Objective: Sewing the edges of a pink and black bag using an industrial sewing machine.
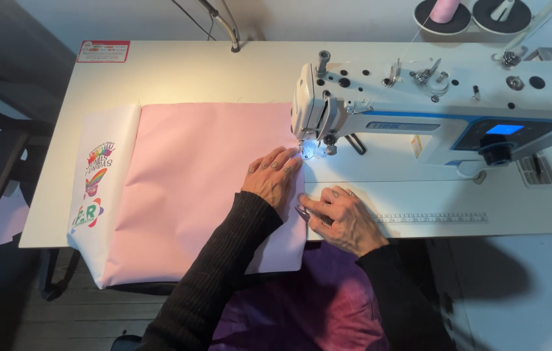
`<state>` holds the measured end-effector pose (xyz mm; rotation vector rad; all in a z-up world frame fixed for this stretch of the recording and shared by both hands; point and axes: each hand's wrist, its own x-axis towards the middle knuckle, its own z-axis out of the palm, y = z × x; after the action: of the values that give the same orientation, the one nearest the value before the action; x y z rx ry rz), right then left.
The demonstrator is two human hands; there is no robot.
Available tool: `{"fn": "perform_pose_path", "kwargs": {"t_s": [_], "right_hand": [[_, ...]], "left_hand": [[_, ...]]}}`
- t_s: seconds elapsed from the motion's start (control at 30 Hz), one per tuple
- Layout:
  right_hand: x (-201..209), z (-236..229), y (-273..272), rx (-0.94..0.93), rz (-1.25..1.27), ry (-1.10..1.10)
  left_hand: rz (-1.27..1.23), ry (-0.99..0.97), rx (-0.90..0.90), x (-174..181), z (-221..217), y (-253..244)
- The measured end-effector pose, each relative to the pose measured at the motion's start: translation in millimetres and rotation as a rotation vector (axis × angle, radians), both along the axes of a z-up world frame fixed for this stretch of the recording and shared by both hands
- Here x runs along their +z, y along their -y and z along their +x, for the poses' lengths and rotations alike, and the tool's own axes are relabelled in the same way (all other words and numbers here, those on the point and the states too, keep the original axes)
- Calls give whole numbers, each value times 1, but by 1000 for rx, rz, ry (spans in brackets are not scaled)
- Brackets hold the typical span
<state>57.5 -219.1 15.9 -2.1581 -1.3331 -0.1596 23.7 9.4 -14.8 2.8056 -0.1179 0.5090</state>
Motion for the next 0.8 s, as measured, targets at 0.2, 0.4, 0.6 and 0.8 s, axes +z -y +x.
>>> {"fn": "perform_pose_path", "kwargs": {"t_s": [0.2,0.4,0.6,0.8], "right_hand": [[8,3,-3,0,7,9],[16,9,-5,-23,5,-3],[9,14,-4,-53,-27,2],[10,16,-7,-72,-32,-26]], "left_hand": [[9,18,16,4,0,1],[9,16,10,10,11,0],[-1,4,1,-2,18,-3],[-4,-11,1,-63,38,-16]]}}
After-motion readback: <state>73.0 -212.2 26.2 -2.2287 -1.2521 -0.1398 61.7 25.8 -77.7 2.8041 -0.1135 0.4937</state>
